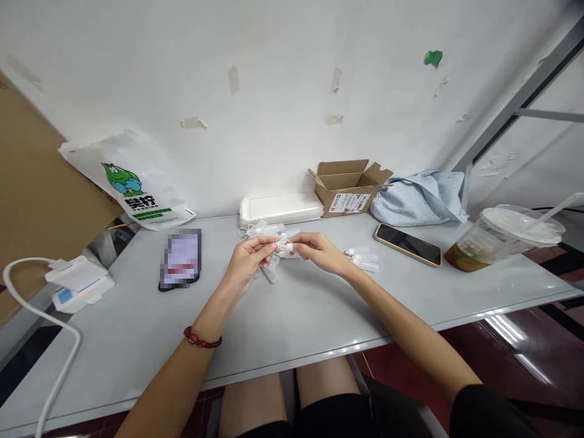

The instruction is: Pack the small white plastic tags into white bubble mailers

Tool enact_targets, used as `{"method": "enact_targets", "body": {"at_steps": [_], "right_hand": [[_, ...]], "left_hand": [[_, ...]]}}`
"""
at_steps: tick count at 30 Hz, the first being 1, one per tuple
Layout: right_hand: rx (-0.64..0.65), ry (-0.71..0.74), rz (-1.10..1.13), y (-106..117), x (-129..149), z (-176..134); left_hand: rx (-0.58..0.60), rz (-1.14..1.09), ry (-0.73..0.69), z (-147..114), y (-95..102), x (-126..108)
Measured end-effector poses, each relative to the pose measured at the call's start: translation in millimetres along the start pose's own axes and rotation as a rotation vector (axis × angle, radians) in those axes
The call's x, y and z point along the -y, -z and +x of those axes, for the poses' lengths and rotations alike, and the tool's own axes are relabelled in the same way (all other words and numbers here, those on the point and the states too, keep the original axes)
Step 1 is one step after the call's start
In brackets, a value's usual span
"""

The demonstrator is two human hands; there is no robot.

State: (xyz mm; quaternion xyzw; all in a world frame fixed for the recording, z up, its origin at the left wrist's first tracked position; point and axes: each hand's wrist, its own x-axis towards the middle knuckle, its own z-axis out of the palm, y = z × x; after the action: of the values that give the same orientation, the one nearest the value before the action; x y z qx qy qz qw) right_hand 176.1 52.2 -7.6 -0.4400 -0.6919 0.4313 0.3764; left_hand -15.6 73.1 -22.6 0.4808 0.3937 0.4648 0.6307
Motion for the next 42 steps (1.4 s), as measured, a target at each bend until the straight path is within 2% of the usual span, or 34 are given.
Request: {"method": "enact_targets", "body": {"at_steps": [8, 16, 22, 31, 38, 42], "right_hand": [[-0.021, 0.008, 0.015, 0, 0, 0], [0.024, 0.007, -0.039, 1, 0, 0], [0.029, -0.003, -0.088, 0, 1, -1], [0.061, -0.009, -0.065, -2, -1, 0], [-0.002, -0.022, 0.002, 5, 6, -2], [-0.007, -0.028, -0.005, 8, 7, -3]], "left_hand": [[0.007, 0.036, -0.033, 1, 1.0, 0], [0.068, 0.271, -0.113, -2, 4.0, -3], [0.105, 0.323, -0.164, -3, 2.4, -1], [0.103, 0.299, -0.103, -6, 1.7, -1], [0.079, 0.254, -0.03, -4, 5.6, -9], [0.125, 0.283, -0.022, -5, 4.8, -9]]}}
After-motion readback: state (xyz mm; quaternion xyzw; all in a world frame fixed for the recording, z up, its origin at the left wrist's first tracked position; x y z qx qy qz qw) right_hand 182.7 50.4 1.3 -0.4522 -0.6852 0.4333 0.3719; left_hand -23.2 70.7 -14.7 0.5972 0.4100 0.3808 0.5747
